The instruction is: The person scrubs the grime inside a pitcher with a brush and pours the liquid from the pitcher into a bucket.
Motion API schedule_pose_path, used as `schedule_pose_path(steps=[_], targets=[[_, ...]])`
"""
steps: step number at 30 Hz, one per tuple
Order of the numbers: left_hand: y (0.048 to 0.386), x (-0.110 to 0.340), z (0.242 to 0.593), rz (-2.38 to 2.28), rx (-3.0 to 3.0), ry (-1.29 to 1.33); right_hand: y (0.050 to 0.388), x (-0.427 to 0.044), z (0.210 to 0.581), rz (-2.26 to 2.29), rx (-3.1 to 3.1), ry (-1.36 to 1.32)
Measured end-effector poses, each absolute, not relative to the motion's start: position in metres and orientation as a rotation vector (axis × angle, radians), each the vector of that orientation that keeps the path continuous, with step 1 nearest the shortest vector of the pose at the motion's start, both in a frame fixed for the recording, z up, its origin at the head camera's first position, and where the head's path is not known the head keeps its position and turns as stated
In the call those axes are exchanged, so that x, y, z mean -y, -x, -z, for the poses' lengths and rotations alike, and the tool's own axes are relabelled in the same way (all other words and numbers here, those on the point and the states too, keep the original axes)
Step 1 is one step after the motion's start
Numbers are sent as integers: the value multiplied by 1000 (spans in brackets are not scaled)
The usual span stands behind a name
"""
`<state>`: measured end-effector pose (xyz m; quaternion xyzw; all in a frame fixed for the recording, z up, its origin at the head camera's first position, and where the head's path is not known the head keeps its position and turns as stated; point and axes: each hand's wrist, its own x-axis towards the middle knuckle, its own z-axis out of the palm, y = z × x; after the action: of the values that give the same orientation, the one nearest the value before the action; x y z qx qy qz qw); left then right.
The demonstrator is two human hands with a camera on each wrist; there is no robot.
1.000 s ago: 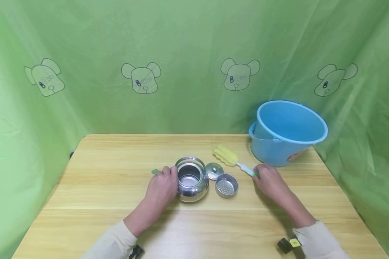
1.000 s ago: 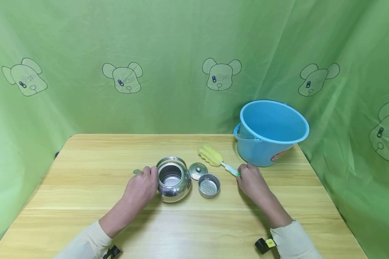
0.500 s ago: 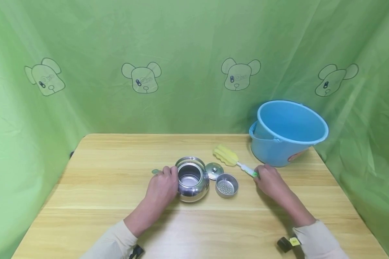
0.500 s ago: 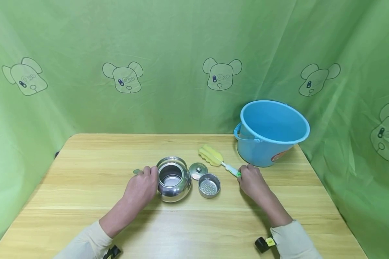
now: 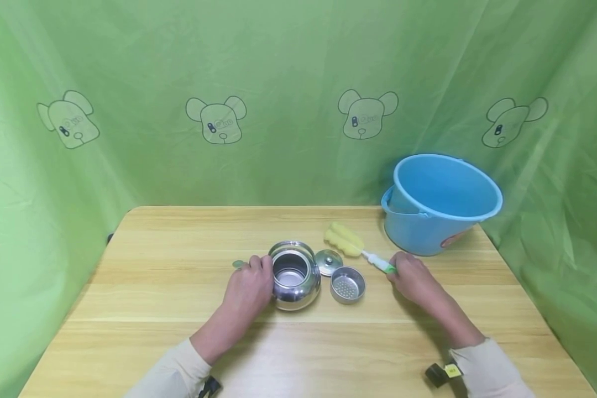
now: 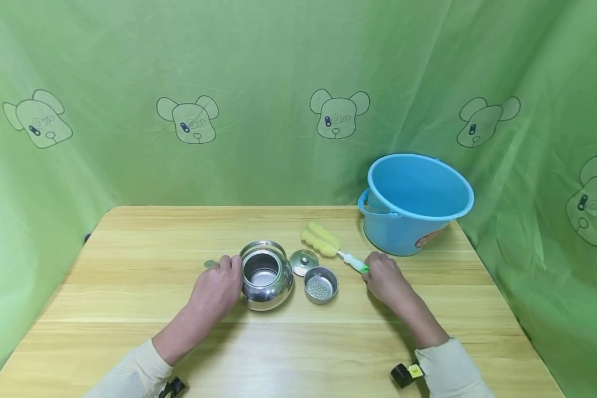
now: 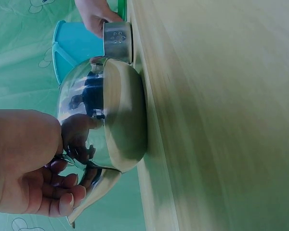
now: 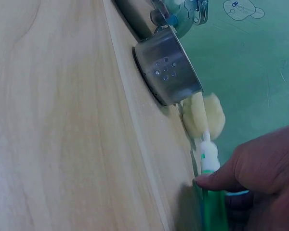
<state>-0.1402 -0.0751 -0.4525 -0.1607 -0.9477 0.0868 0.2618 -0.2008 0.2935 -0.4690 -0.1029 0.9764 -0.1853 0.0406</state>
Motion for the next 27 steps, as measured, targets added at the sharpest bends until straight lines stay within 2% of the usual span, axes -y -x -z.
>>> schedule_pose_path(steps=[27], targets=[[140, 76, 453, -234, 2524, 438, 198, -290, 465, 638, -3012, 410]])
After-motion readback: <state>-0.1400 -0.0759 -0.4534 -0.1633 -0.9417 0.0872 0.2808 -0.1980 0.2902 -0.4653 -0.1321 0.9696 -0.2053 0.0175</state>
